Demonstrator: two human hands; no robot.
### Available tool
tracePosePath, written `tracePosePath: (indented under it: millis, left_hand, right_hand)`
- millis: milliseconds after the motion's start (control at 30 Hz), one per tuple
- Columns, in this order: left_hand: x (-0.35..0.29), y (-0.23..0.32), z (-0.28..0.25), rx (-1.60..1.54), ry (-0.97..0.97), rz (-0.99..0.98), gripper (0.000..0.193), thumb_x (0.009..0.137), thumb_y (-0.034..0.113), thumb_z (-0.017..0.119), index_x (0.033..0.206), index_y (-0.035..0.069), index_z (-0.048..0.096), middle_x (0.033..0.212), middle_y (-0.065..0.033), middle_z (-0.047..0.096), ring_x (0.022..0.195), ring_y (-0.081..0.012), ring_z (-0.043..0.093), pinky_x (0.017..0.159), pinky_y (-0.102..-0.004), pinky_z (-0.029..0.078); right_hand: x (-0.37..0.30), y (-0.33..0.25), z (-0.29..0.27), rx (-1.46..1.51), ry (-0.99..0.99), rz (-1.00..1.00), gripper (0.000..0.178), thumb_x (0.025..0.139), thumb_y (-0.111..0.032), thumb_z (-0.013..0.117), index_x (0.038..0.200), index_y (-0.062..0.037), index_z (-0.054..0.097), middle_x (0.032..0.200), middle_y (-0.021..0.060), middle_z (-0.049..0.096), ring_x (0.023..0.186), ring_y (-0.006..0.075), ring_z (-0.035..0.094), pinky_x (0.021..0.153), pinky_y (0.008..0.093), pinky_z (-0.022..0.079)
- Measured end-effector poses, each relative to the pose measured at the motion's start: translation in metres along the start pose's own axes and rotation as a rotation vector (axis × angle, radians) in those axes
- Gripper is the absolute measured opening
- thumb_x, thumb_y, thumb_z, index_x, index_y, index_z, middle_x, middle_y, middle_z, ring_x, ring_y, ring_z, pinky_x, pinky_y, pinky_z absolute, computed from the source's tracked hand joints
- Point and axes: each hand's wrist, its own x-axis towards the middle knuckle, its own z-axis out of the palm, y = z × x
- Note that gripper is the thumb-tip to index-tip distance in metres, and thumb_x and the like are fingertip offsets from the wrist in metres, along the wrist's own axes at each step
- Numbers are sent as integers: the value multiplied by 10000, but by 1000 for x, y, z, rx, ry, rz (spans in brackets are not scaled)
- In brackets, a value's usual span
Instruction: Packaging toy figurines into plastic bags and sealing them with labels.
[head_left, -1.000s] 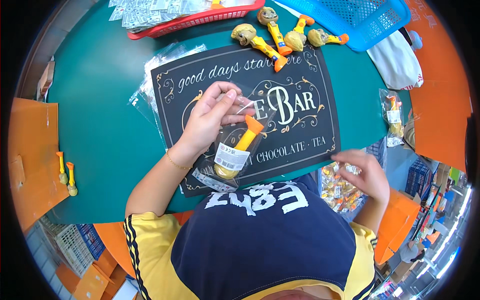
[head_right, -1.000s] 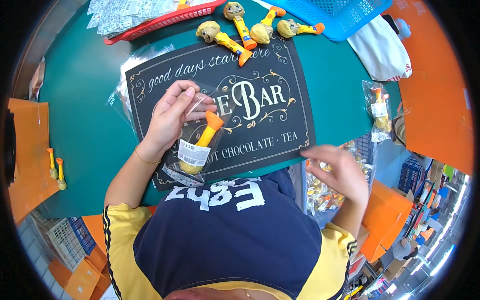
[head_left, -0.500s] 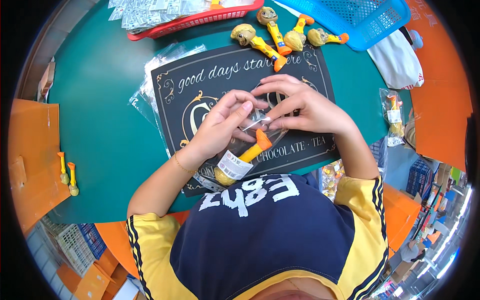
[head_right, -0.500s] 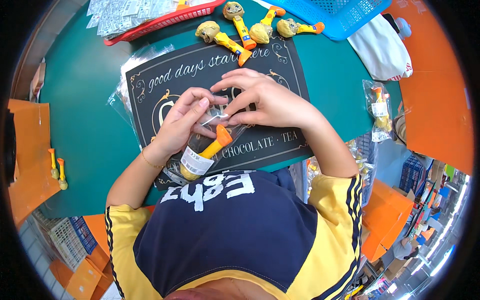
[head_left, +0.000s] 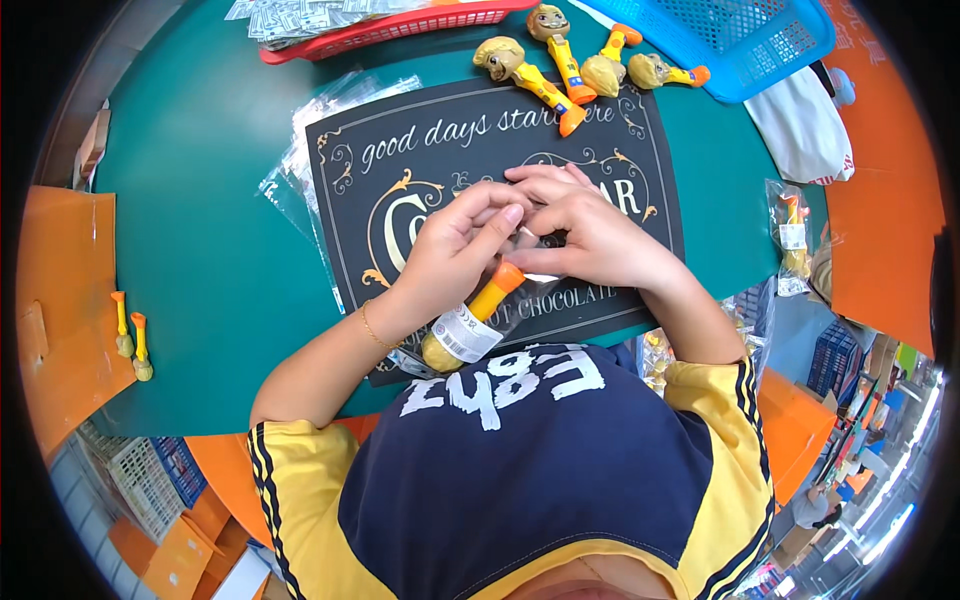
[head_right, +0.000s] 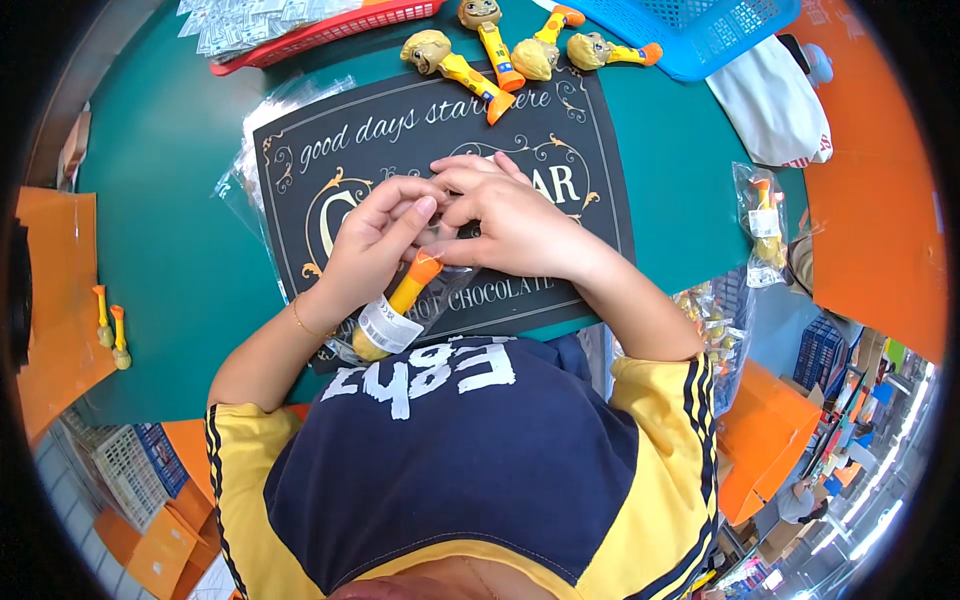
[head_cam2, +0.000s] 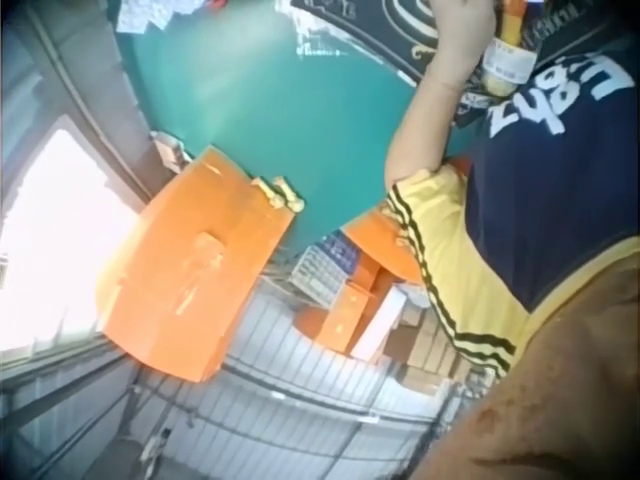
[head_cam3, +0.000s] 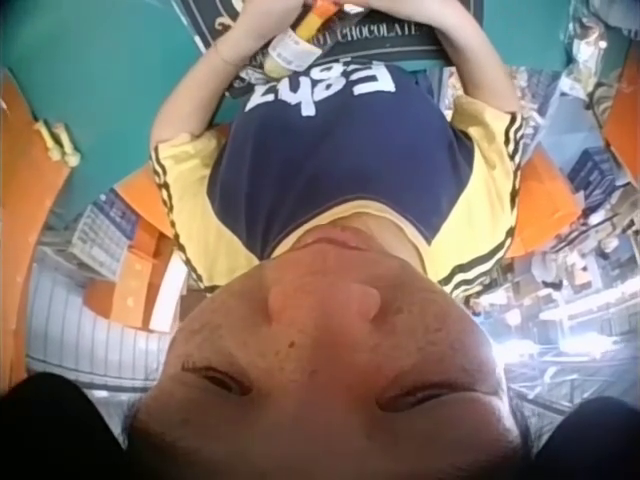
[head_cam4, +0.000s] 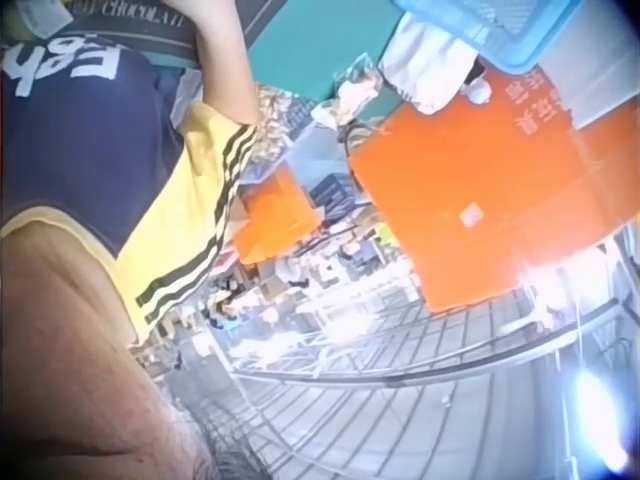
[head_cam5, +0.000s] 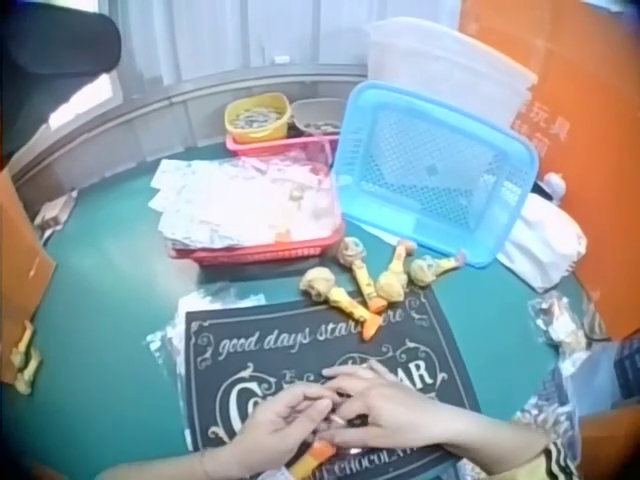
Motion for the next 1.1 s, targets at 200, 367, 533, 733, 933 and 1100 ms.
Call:
tracePosePath:
  millis: [200, 367, 533, 733, 933, 1100]
  left_hand:
    - [-4, 5, -7, 156, 125, 29, 187, 1007, 159, 468, 1125, 30, 534, 867, -45, 657, 599, -10, 551, 525, -152, 433]
    - [-1, -1, -10, 36, 162, 127, 181, 1010, 161, 461, 1135, 39, 509, 851, -59, 669, 535, -16, 548, 468, -153, 411]
    - [-5, 5, -7, 30, 143, 104, 171, 1022, 138, 415, 1143, 37, 481, 839, -105, 680, 580, -38, 587, 498, -146, 444]
    - [-5, -2, -12, 398, 251, 343, 174, 1002, 126, 475, 1148, 37, 505, 846, -67, 663, 601, -55, 583, 519, -195, 443]
    - [2, 12, -11, 95, 263, 192, 221, 996, 132, 487, 1182, 13, 508, 805, -45, 635, 499, -6, 428, 456, -150, 315]
    - [2, 24, -26, 11, 50, -179, 246, 938, 171, 610, 1124, 10, 620, 822, -15, 626, 591, -28, 526, 494, -159, 398]
  right_hand:
    - [-11, 7, 12, 630, 375, 177, 155, 846, -110, 699, 947, -29, 614, 1165, 110, 584, 956, 166, 615, 744, 238, 483]
    - [-38, -6, 24, 1068, 479, 354, 303, 931, -104, 569, 1202, -30, 456, 1103, 123, 594, 866, 181, 653, 739, 260, 520]
    - [-37, -15, 50, 1133, 357, 322, 68, 916, -28, 599, 971, -9, 563, 959, 92, 606, 775, 156, 628, 723, 275, 521]
    - [-35, -24, 59, 1022, 472, 126, 57, 945, -37, 560, 893, -18, 545, 958, 67, 568, 863, 133, 582, 792, 264, 473]
    - [-31, -21, 62, 1018, 533, 54, 47, 955, -28, 531, 908, -32, 533, 1082, 95, 554, 1018, 150, 573, 915, 295, 436]
    - [-29, -16, 62, 1032, 532, 15, 36, 962, -32, 518, 927, -33, 523, 1142, 122, 556, 1059, 170, 574, 939, 327, 452]
